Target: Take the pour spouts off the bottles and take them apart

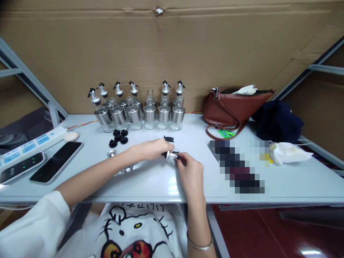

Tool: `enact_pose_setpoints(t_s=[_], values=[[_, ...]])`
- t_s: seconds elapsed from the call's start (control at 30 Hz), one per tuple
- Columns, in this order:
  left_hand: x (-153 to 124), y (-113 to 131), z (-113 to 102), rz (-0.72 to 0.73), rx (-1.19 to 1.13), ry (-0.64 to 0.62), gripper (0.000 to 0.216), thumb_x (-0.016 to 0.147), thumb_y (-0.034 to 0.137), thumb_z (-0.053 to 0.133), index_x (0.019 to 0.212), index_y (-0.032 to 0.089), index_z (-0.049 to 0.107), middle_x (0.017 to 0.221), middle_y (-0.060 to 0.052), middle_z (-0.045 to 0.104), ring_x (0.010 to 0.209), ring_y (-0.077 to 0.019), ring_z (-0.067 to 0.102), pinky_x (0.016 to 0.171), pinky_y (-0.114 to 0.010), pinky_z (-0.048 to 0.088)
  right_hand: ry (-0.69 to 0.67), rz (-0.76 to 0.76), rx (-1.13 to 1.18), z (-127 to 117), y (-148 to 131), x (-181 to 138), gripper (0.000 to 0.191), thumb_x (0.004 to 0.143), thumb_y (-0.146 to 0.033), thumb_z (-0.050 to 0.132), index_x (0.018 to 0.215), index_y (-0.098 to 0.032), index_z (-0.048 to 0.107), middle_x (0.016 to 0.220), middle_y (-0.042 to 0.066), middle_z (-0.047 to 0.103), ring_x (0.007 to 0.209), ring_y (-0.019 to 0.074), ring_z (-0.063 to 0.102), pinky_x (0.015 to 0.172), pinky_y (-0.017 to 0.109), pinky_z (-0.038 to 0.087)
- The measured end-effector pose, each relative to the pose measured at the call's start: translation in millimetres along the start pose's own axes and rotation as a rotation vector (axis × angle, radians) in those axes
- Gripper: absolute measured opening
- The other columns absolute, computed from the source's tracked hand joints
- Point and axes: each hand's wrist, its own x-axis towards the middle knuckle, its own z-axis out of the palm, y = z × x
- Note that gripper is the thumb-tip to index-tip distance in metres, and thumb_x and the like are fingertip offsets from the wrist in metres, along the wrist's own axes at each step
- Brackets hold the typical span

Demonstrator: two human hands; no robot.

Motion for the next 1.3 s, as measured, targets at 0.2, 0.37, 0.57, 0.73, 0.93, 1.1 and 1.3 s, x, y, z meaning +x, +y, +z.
enact_pose_setpoints(t_s=[0.2, 0.37, 0.57, 0.73, 0.93, 1.1, 1.3], values=[[6.4, 1.6, 2.5, 0.036, -0.043, -0.012, 0.011, 0.082, 0.008, 0.056, 0.091, 0.015, 0.060, 0.079, -0.004, 0.062, 0.071, -0.0140, 0.056, 0.057, -0.022, 0.035, 0.004, -0.033, 0.030, -1.7, 7.9, 2.7, 0.025, 0.075, -0.028, 0.048, 0.084, -0.018, 0.069, 0.077, 0.008, 0.071, 0.069, 0.0216, 0.062, 0.068, 0.033, 0.047], [4.7, -10.7, -1.3, 0.053, -0.120, 0.023, 0.015, 0.077, 0.012, 0.067, 0.090, 0.014, 0.059, 0.089, -0.004, 0.062, 0.089, -0.0163, 0.057, 0.076, -0.024, 0.042, 0.082, -0.216, -0.209, 7.4, 17.5, 0.0, 0.040, 0.083, -0.014, 0.035, 0.109, -0.018, 0.065, 0.118, 0.014, 0.064, 0.100, 0.0285, 0.052, 0.080, 0.044, 0.043], [3.9, -15.7, -3.8, 0.065, -0.205, 0.100, 0.020, 0.076, -0.004, 0.051, 0.086, 0.013, 0.056, 0.104, -0.008, 0.056, 0.096, -0.0144, 0.053, 0.086, -0.022, 0.041, -0.021, -0.221, -0.327, 12.1, 21.8, -3.0, 0.042, 0.084, -0.009, 0.034, 0.108, -0.020, 0.066, 0.125, 0.012, 0.061, 0.105, 0.0311, 0.048, 0.075, 0.044, 0.040], [8.6, -12.4, -0.3, 0.056, -0.216, 0.022, 0.019, 0.074, 0.005, 0.063, 0.091, 0.012, 0.058, 0.104, -0.007, 0.056, 0.098, -0.0172, 0.053, 0.085, -0.024, 0.041, 0.061, -0.209, -0.219, 6.8, 20.0, 1.7, 0.023, 0.083, -0.020, 0.045, 0.085, -0.016, 0.067, 0.095, 0.015, 0.067, 0.086, 0.0268, 0.051, 0.075, 0.040, 0.041], [15.0, -9.1, 4.6, 0.059, -0.194, 0.032, 0.018, 0.075, 0.007, 0.067, 0.091, 0.012, 0.059, 0.099, -0.007, 0.057, 0.095, -0.0169, 0.054, 0.082, -0.024, 0.041, 0.147, -0.132, -0.124, 6.8, 20.8, 4.3, 0.019, 0.080, -0.023, 0.047, 0.084, -0.016, 0.064, 0.080, 0.011, 0.065, 0.073, 0.0234, 0.056, 0.072, 0.037, 0.044], [22.4, -2.6, 6.5, 0.069, -0.196, 0.064, 0.013, 0.076, 0.008, 0.067, 0.085, 0.013, 0.060, 0.091, -0.005, 0.061, 0.089, -0.0166, 0.056, 0.077, -0.024, 0.041, 0.108, -0.199, -0.188, 9.3, 22.2, 5.3, 0.019, 0.076, -0.016, 0.043, 0.077, -0.016, 0.063, 0.080, 0.013, 0.064, 0.076, 0.0252, 0.058, 0.072, 0.037, 0.045], [24.0, 3.7, 6.3, 0.085, -0.227, 0.061, 0.010, 0.076, 0.011, 0.067, 0.077, 0.013, 0.057, 0.079, -0.002, 0.061, 0.077, -0.0145, 0.056, 0.069, -0.024, 0.038, 0.057, -0.142, -0.096, 7.8, 17.7, 3.9, 0.026, 0.074, -0.018, 0.045, 0.089, -0.015, 0.066, 0.082, 0.011, 0.070, 0.076, 0.0245, 0.064, 0.072, 0.035, 0.048]])
